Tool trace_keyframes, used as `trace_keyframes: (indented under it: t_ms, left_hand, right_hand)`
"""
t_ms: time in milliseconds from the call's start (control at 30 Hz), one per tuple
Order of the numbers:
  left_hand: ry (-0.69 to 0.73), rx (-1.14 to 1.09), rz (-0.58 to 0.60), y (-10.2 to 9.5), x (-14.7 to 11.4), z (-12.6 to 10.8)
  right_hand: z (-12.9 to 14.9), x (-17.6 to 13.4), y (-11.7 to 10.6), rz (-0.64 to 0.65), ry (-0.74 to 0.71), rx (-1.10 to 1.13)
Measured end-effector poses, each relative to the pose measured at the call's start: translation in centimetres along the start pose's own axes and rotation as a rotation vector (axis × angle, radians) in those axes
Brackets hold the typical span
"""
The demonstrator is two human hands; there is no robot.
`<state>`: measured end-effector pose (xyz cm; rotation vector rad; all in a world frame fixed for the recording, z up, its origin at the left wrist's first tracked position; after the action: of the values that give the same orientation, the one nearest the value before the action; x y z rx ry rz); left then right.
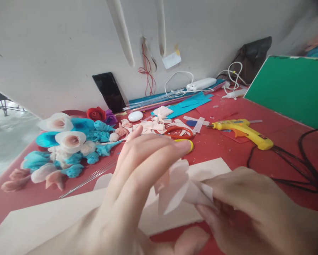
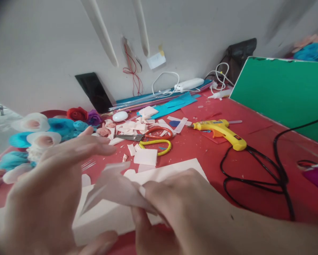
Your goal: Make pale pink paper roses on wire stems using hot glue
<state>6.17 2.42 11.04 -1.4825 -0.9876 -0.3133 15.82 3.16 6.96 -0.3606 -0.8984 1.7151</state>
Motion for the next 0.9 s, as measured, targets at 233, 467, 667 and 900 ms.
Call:
trace_keyframes:
  t_ms: [233, 467, 667, 900]
  left_hand:
    - [-0.100, -0.166, 0.130, 0.6, 0.0, 1.2]
    - [-0.056, -0.149, 0.180, 1.0, -0.2, 1.0]
    - [-0.139, -0.155, 0.076, 0.7, 0.8, 1.4]
    - [-0.268, -0.186, 0.154, -0.1, -8.3, 3.3]
  right_hand:
    - [-4.9, -0.6, 2.7, 0.367, 0.320, 0.218]
    - [-5.3, -1.2, 4.1, 0.538, 0.445, 0.383]
    - [-4.7, -1.3, 4.6, 0.622, 0.494, 0.462]
    - [-4.7, -1.3, 4.0, 0.547, 0.428, 0.361]
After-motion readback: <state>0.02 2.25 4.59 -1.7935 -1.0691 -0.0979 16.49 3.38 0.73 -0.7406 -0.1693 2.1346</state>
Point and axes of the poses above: each hand's wrist, its own x-axis towards the middle knuckle, its own y-axis out of the palm, z = x × y, the point moved 10 cm from there along x, towards the middle knuckle, and after that the axes turned 14 degrees about y, right-handed, at the moved point
